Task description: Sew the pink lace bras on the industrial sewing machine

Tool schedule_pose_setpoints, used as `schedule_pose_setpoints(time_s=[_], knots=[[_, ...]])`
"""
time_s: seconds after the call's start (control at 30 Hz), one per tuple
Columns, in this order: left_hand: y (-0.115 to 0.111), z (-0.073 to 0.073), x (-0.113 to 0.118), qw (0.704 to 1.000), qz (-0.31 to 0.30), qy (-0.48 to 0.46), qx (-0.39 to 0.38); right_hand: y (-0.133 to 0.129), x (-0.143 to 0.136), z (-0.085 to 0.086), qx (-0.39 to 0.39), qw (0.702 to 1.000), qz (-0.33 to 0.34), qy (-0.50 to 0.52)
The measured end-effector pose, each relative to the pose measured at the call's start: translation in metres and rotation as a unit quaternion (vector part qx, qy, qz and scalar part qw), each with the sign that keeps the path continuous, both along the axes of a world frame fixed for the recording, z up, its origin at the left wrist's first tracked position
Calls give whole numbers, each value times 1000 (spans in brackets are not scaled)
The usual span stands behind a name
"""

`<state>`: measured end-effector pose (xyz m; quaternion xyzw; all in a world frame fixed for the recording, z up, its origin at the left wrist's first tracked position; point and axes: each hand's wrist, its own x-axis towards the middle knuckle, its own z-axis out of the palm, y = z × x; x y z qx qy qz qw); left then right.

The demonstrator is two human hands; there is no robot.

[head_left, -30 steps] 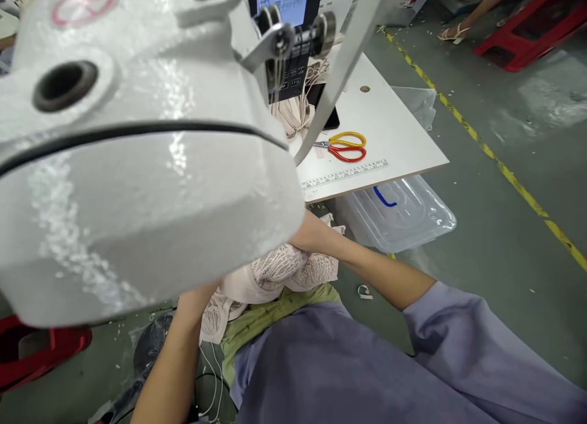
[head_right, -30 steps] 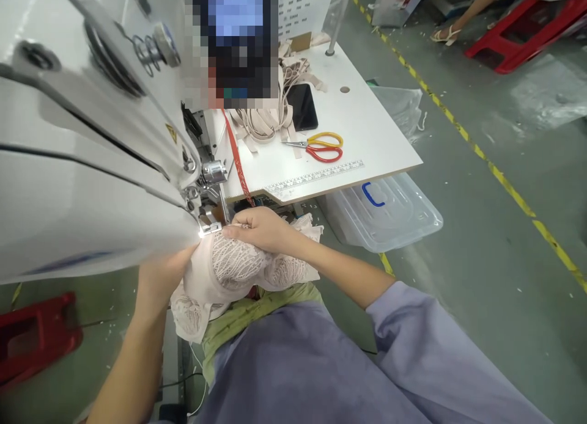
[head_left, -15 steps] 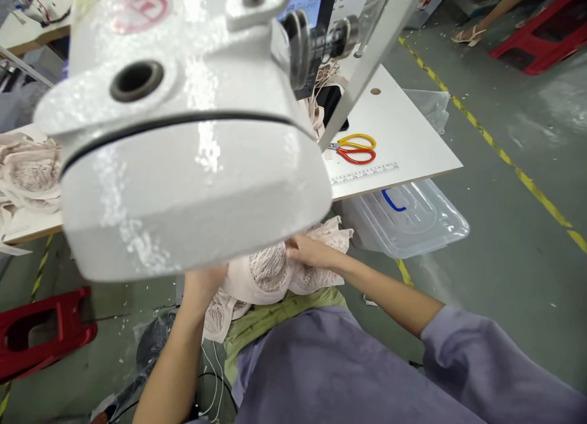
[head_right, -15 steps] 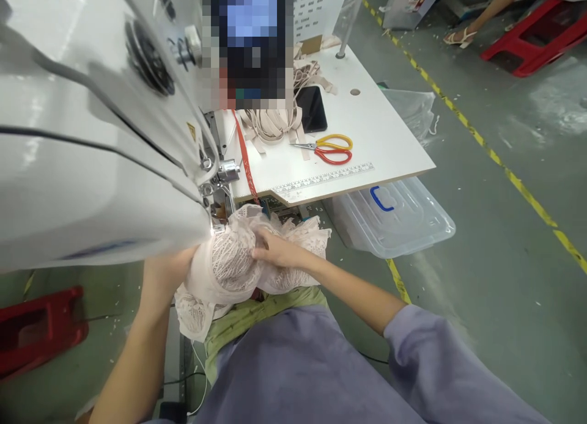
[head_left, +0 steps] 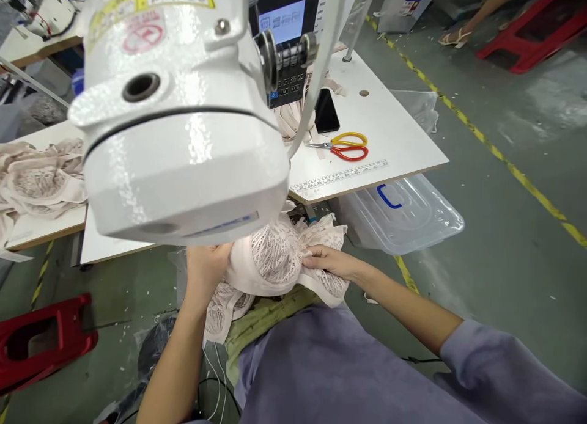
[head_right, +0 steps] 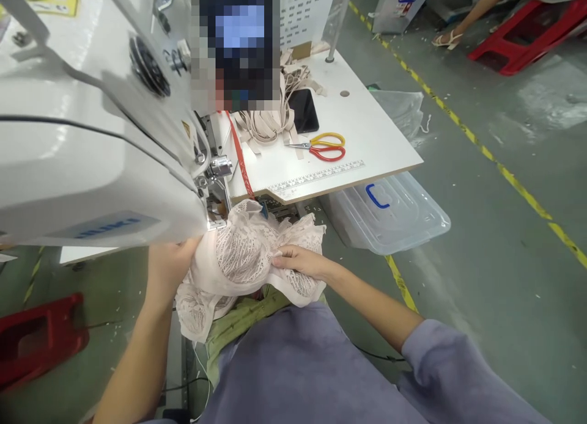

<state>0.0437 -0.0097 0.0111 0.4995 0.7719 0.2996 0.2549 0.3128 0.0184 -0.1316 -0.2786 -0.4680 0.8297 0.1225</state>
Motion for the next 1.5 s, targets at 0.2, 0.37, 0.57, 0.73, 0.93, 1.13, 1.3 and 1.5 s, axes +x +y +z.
schedule_pose_setpoints(time_s=[0.2, 0.37, 0.57, 0.73, 0.93, 1.13, 1.3, 1.5], knots=[[-7, -6, -11, 995, -34, 97, 15, -5, 11, 15, -41, 997, -61, 19], [-45, 8, 21, 944, -105, 204, 235, -1, 20, 54, 100, 993, -43, 38], [-66, 27, 75, 850, -476, 137, 179, -3, 0, 133, 365, 893, 254, 72], [-45, 12, 45, 915, -393, 84, -19, 12, -13, 148, 479, 852, 192, -92], [-18, 13, 5, 979, -188, 12, -81, 49, -31, 125, 500, 858, 58, -105], [2, 19, 0, 992, -102, 28, -65, 68, -50, 118, 468, 874, 20, -127], [8, 17, -1, 997, -71, 39, -8, 76, -55, 120, 430, 895, -1, -117], [14, 7, -10, 993, -81, 79, 41, 84, -57, 115, 423, 900, -20, -106]])
